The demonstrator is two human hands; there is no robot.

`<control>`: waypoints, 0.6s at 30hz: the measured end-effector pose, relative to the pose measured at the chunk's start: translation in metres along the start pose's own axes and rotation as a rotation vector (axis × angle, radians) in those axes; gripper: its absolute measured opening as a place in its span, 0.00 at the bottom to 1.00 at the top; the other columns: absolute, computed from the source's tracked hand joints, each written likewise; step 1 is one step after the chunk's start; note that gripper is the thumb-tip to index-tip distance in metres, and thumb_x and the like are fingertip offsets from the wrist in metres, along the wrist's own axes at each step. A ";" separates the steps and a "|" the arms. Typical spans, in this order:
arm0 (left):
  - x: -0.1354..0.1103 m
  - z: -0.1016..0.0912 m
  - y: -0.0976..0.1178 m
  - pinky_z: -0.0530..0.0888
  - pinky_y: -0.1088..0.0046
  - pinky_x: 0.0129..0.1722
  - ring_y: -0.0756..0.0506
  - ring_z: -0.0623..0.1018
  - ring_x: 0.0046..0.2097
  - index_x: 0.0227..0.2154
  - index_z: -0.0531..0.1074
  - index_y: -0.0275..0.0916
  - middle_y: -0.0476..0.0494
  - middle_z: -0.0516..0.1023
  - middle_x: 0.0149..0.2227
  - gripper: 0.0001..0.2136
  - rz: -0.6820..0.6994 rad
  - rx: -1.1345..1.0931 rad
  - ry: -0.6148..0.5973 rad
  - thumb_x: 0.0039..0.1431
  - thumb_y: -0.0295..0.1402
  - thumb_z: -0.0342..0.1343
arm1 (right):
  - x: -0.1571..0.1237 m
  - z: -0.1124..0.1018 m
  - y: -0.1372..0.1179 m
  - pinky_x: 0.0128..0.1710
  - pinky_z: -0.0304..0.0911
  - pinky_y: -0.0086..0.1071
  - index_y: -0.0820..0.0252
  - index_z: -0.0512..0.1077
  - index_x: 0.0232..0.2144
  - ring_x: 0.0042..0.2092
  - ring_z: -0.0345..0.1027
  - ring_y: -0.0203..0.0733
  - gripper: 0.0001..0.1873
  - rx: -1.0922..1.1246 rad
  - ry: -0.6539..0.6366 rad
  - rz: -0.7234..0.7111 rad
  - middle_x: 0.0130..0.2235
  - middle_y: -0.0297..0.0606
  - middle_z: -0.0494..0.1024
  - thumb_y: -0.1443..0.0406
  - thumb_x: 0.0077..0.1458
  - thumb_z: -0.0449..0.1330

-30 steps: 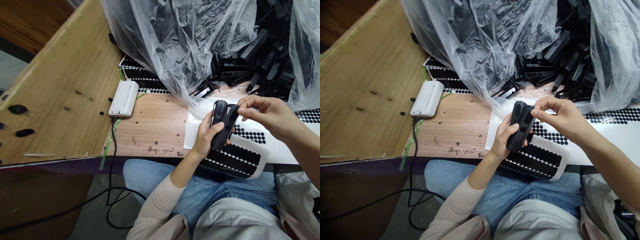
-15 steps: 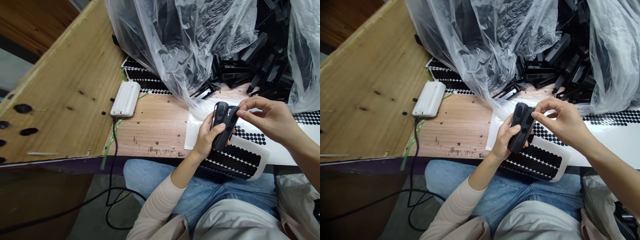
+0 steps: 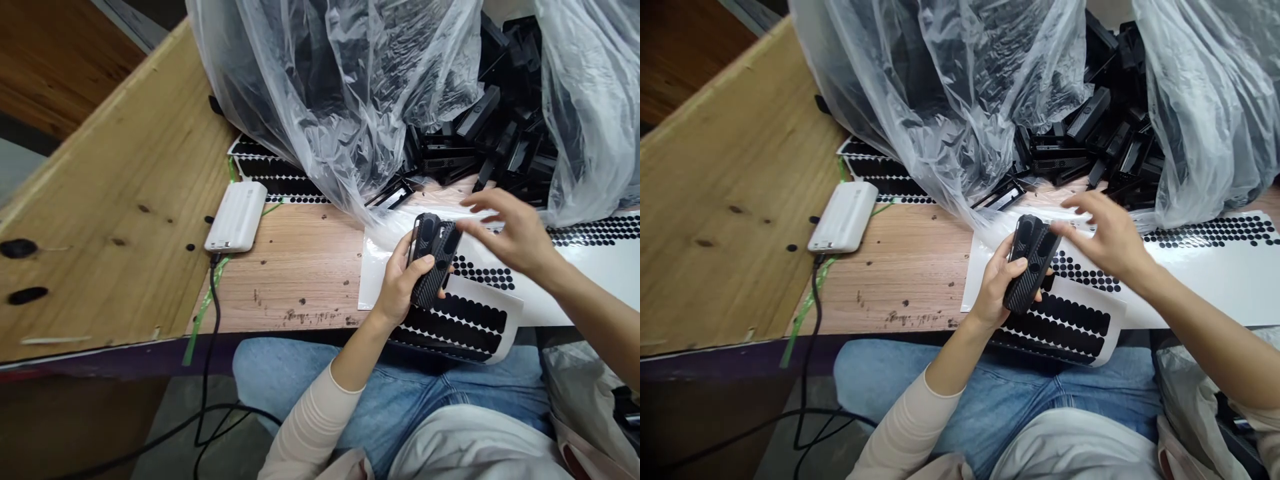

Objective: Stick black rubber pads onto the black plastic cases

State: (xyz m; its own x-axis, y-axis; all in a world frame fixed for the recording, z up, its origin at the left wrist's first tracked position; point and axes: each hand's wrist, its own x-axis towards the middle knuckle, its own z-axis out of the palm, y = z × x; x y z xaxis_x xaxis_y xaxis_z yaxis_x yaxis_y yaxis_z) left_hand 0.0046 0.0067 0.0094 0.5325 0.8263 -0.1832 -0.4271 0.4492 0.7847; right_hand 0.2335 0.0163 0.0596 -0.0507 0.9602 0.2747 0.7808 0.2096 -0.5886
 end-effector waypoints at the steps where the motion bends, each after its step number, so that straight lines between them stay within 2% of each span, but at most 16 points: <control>1: 0.001 -0.001 0.000 0.80 0.72 0.25 0.42 0.86 0.34 0.68 0.61 0.41 0.41 0.83 0.42 0.38 -0.004 -0.001 -0.003 0.60 0.47 0.69 | 0.006 -0.003 0.017 0.44 0.77 0.51 0.56 0.80 0.50 0.48 0.79 0.58 0.17 -0.088 0.059 0.054 0.48 0.48 0.84 0.51 0.69 0.63; 2: 0.001 -0.002 0.001 0.79 0.72 0.25 0.44 0.85 0.31 0.68 0.60 0.41 0.42 0.83 0.41 0.38 -0.007 -0.003 -0.007 0.60 0.47 0.69 | 0.011 -0.006 0.034 0.44 0.75 0.53 0.56 0.81 0.49 0.47 0.78 0.60 0.17 -0.209 0.117 0.109 0.45 0.49 0.85 0.52 0.68 0.63; 3: 0.001 -0.002 0.001 0.78 0.72 0.25 0.46 0.83 0.29 0.69 0.59 0.41 0.43 0.83 0.40 0.39 -0.005 -0.005 -0.013 0.61 0.47 0.68 | 0.015 -0.009 0.051 0.42 0.73 0.53 0.56 0.82 0.50 0.47 0.77 0.63 0.18 -0.318 0.119 0.157 0.42 0.48 0.85 0.52 0.66 0.65; 5: 0.002 -0.003 0.001 0.78 0.72 0.26 0.48 0.81 0.26 0.70 0.57 0.42 0.45 0.84 0.38 0.39 0.010 -0.005 -0.022 0.62 0.48 0.67 | 0.018 -0.013 0.076 0.37 0.70 0.49 0.55 0.82 0.51 0.46 0.76 0.66 0.19 -0.425 0.018 0.194 0.36 0.46 0.85 0.54 0.62 0.67; 7: 0.002 -0.004 0.001 0.78 0.72 0.28 0.48 0.81 0.25 0.70 0.56 0.43 0.45 0.84 0.39 0.39 0.034 0.001 -0.014 0.63 0.48 0.67 | 0.016 -0.017 0.084 0.34 0.66 0.45 0.53 0.83 0.47 0.44 0.75 0.64 0.15 -0.426 -0.036 0.183 0.35 0.45 0.85 0.56 0.60 0.68; 8: 0.002 -0.003 0.001 0.78 0.72 0.29 0.49 0.81 0.26 0.70 0.56 0.43 0.44 0.84 0.40 0.39 0.044 0.006 -0.006 0.63 0.48 0.68 | 0.013 -0.018 0.082 0.34 0.65 0.44 0.53 0.83 0.44 0.42 0.75 0.61 0.12 -0.382 -0.005 0.178 0.36 0.44 0.85 0.57 0.60 0.68; 10: 0.001 -0.002 0.001 0.77 0.72 0.30 0.49 0.81 0.28 0.68 0.58 0.43 0.43 0.84 0.41 0.37 0.047 0.017 0.012 0.62 0.46 0.69 | 0.007 -0.023 0.065 0.35 0.64 0.43 0.52 0.81 0.39 0.37 0.73 0.54 0.08 -0.170 0.120 0.204 0.34 0.42 0.82 0.56 0.60 0.69; 12: 0.001 0.000 0.001 0.77 0.73 0.30 0.49 0.81 0.29 0.64 0.61 0.41 0.42 0.84 0.42 0.34 0.043 0.020 0.037 0.61 0.45 0.70 | 0.002 -0.031 0.042 0.34 0.63 0.41 0.51 0.78 0.37 0.33 0.68 0.46 0.11 0.227 0.191 0.287 0.32 0.36 0.76 0.54 0.60 0.72; 13: 0.001 0.000 0.002 0.77 0.73 0.30 0.49 0.81 0.29 0.62 0.62 0.41 0.42 0.84 0.42 0.33 0.039 0.017 0.050 0.61 0.45 0.69 | -0.001 -0.035 0.031 0.33 0.61 0.39 0.50 0.75 0.36 0.31 0.65 0.43 0.13 0.453 0.174 0.337 0.30 0.33 0.71 0.52 0.60 0.73; 15: 0.001 0.002 0.002 0.77 0.73 0.30 0.48 0.81 0.30 0.60 0.63 0.41 0.43 0.84 0.42 0.31 0.031 0.007 0.082 0.63 0.46 0.69 | -0.005 -0.042 0.013 0.29 0.58 0.35 0.51 0.69 0.31 0.29 0.58 0.38 0.20 0.829 0.031 0.427 0.28 0.29 0.61 0.49 0.61 0.72; 18: 0.002 0.004 0.000 0.80 0.70 0.32 0.45 0.84 0.34 0.60 0.63 0.42 0.44 0.84 0.42 0.31 0.026 -0.008 0.131 0.62 0.49 0.70 | -0.012 -0.040 -0.005 0.25 0.54 0.33 0.52 0.63 0.29 0.26 0.51 0.36 0.26 1.053 -0.236 0.500 0.28 0.26 0.53 0.46 0.61 0.72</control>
State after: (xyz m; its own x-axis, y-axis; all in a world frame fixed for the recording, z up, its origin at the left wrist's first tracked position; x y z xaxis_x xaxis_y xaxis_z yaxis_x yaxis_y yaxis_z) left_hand 0.0081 0.0069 0.0116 0.4219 0.8745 -0.2392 -0.4452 0.4297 0.7856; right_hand 0.2549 -0.0033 0.0898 -0.0855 0.9659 -0.2445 -0.1443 -0.2548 -0.9562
